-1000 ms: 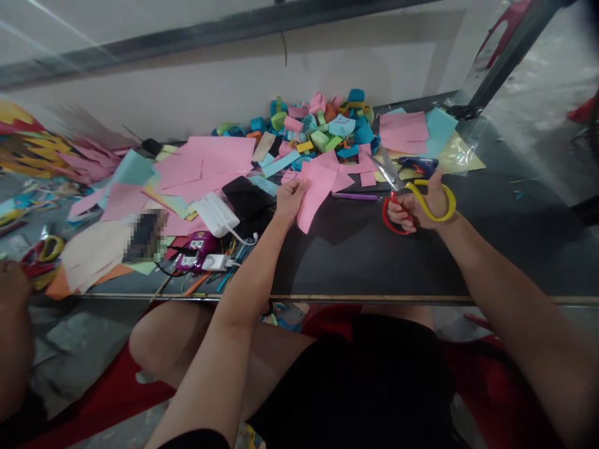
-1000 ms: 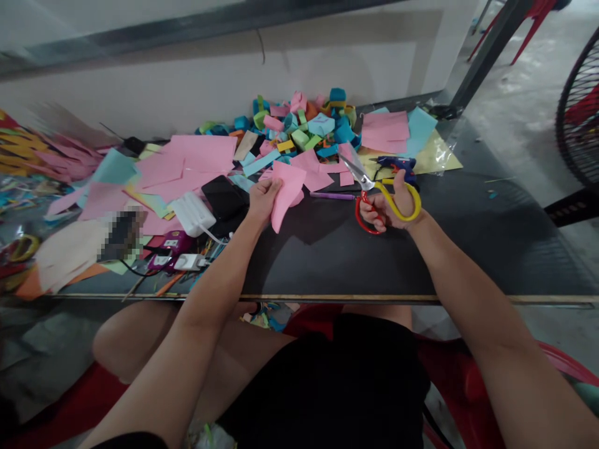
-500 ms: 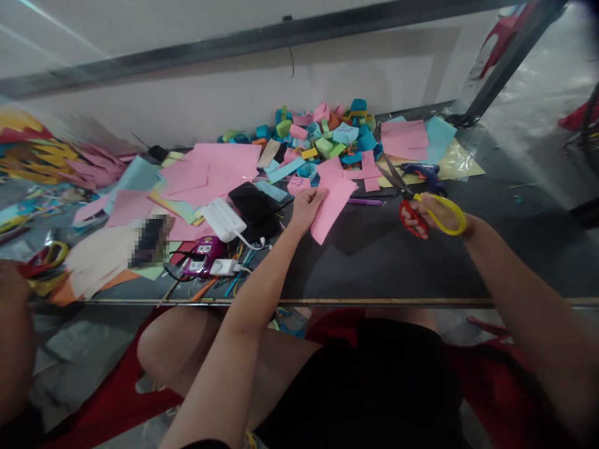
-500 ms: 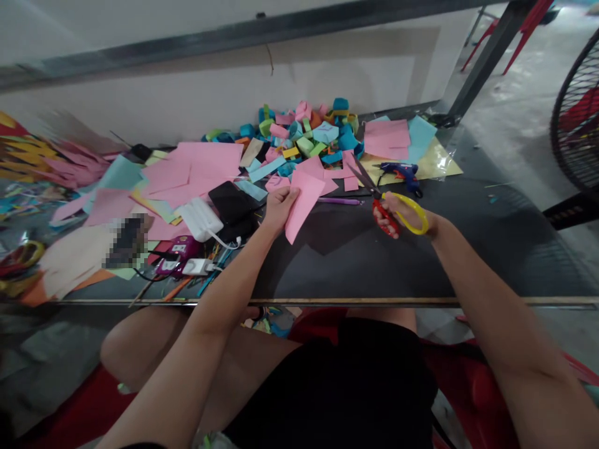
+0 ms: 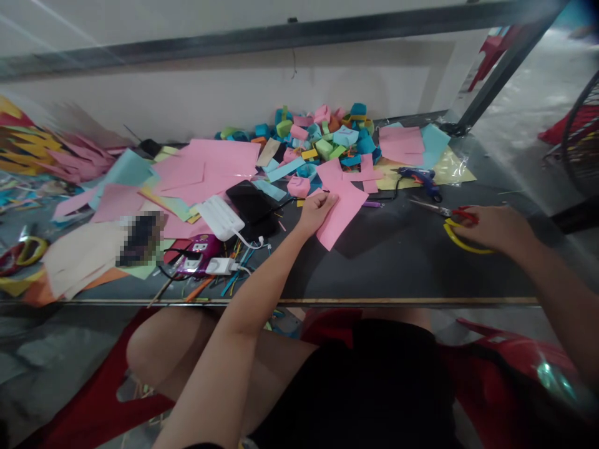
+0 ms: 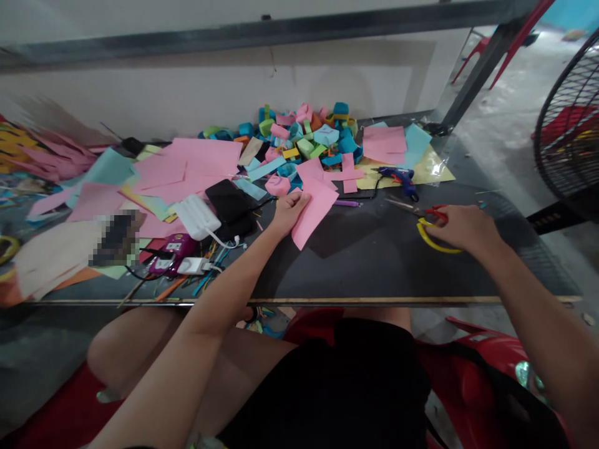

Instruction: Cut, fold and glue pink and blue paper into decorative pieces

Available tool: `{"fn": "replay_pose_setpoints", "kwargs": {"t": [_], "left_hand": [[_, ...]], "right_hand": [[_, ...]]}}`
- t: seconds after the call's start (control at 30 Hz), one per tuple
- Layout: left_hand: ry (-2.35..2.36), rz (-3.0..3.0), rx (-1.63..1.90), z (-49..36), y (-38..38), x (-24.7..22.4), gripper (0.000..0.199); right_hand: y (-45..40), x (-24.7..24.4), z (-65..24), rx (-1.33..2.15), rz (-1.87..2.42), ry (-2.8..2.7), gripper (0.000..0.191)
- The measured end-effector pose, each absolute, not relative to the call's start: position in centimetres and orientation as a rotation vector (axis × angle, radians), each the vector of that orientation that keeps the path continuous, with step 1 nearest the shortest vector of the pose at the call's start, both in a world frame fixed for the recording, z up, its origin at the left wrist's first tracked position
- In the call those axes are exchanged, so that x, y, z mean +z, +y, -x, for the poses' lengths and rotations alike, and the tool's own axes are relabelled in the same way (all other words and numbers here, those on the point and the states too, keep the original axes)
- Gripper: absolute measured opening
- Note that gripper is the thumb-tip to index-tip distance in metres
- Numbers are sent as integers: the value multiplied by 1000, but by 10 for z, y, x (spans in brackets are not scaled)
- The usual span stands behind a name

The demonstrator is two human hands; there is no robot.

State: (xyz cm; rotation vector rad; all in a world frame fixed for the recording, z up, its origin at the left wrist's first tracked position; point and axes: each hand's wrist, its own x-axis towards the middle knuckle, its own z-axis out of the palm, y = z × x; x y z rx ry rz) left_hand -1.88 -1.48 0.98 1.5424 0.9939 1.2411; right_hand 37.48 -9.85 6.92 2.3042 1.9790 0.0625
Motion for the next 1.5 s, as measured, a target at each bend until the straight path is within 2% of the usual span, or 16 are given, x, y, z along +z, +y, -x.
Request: {"fn": "replay_pose_setpoints", "kwargs": {"t": [0.1, 0.17, 0.33, 0.4, 0.5, 0.67, 0.83, 0.93, 1.07, 1.1, 1.17, 1.3, 1.43, 1.5], "left_hand": [[1015, -1542, 1256, 19, -14, 10, 64], [1021, -1544, 1264, 19, -14, 10, 66], [1018, -1556, 1295, 17, -12, 6, 72], [1011, -1564, 1313, 18, -11, 5, 74], [1010, -1577, 1322, 18, -10, 4, 72], [1021, -1563, 1302, 18, -10, 3, 69], [1062, -1545, 1362, 20, -8, 2, 63], [1097, -1507, 1419, 19, -9, 1, 57], [1111, -1499, 1474, 17, -13, -2, 56], [1126, -1505, 1481, 16, -15, -4, 57], [1155, -1519, 1480, 14, -16, -7, 60], [1115, -1580, 1484, 14, -13, -14, 74], [1003, -1951, 1560, 24, -7, -18, 105], [949, -2227, 1450, 27, -6, -21, 120]], "right_hand": [[-100, 75, -372, -9, -2268, 1793, 44], [-100, 78, -369, 14, -2265, 1774, 49], [-92, 70, -375, 23, -2275, 1915, 39], [-87, 66, -378, -8, -2270, 1952, 41], [-80, 63, -379, -75, -2258, 1982, 44], [-80, 71, -370, -182, -2279, 2004, 37], [-92, 76, -326, -81, -2416, 2110, 27], [-94, 58, -276, -696, -2318, 2567, 31], [-80, 30, -210, -1779, -2154, 2615, 53], [-75, 26, -198, -1957, -2123, 2571, 55], [-65, 24, -182, -2032, -2143, 2603, 51], [-52, 35, -176, -1858, -2280, 2724, 49], [-46, 41, -187, -1589, -2410, 2730, 51], [-43, 38, -192, -1622, -2441, 2702, 52]]}}
